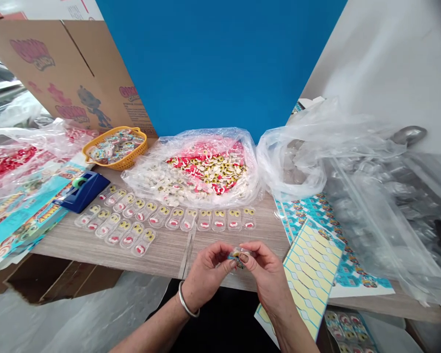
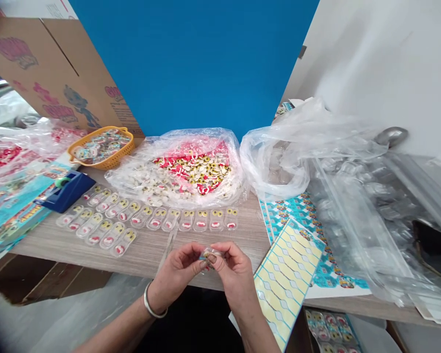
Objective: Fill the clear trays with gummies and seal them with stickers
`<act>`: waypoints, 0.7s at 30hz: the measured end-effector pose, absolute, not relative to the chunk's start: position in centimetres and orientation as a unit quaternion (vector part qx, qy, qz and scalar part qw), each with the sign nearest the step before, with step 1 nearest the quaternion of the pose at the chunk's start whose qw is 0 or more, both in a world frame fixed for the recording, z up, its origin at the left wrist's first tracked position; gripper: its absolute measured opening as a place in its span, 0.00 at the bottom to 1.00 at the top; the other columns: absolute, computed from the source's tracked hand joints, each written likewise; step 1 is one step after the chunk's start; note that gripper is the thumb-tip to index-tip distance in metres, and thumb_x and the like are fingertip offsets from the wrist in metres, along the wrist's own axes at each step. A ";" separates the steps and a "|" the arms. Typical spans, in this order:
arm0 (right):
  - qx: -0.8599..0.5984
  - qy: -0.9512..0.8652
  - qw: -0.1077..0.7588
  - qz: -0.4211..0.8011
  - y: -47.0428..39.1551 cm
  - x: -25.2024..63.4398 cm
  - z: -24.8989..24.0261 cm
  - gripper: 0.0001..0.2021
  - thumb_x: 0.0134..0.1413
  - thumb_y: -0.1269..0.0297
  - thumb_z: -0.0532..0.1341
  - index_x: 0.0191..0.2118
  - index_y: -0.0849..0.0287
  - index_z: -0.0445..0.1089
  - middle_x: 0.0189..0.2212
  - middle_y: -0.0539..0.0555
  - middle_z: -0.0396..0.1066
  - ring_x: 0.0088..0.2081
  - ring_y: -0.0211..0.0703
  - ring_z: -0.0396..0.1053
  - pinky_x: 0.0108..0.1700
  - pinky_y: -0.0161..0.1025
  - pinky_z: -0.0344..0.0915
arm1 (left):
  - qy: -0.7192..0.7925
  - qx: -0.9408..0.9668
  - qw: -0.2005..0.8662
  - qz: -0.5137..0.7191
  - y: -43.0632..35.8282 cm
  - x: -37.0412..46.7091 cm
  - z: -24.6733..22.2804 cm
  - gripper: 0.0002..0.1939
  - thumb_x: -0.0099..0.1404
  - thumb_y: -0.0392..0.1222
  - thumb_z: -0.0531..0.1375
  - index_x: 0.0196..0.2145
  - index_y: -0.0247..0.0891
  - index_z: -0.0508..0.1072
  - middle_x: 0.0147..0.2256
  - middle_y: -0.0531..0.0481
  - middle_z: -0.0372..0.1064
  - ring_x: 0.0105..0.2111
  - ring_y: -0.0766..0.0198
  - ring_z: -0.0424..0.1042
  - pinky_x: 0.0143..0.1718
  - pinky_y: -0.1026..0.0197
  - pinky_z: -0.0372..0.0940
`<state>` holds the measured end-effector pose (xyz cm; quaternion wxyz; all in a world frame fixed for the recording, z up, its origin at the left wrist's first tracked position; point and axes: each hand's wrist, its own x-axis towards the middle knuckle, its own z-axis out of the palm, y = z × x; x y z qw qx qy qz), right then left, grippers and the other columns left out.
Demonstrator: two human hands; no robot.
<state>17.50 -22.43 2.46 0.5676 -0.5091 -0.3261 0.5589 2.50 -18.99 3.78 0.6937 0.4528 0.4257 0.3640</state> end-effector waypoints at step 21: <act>-0.579 -0.422 0.539 0.442 -22.3 16.3 3.3 0.09 0.56 0.57 0.63 0.38 0.57 0.70 0.35 0.53 0.72 0.39 0.44 0.70 0.43 0.40 0.67 | 0.407 0.346 0.745 0.399 -19.0 1.9 3.2 0.09 0.56 0.40 0.69 0.34 0.36 0.75 0.33 0.51 0.74 0.33 0.67 0.70 0.38 0.64 0.65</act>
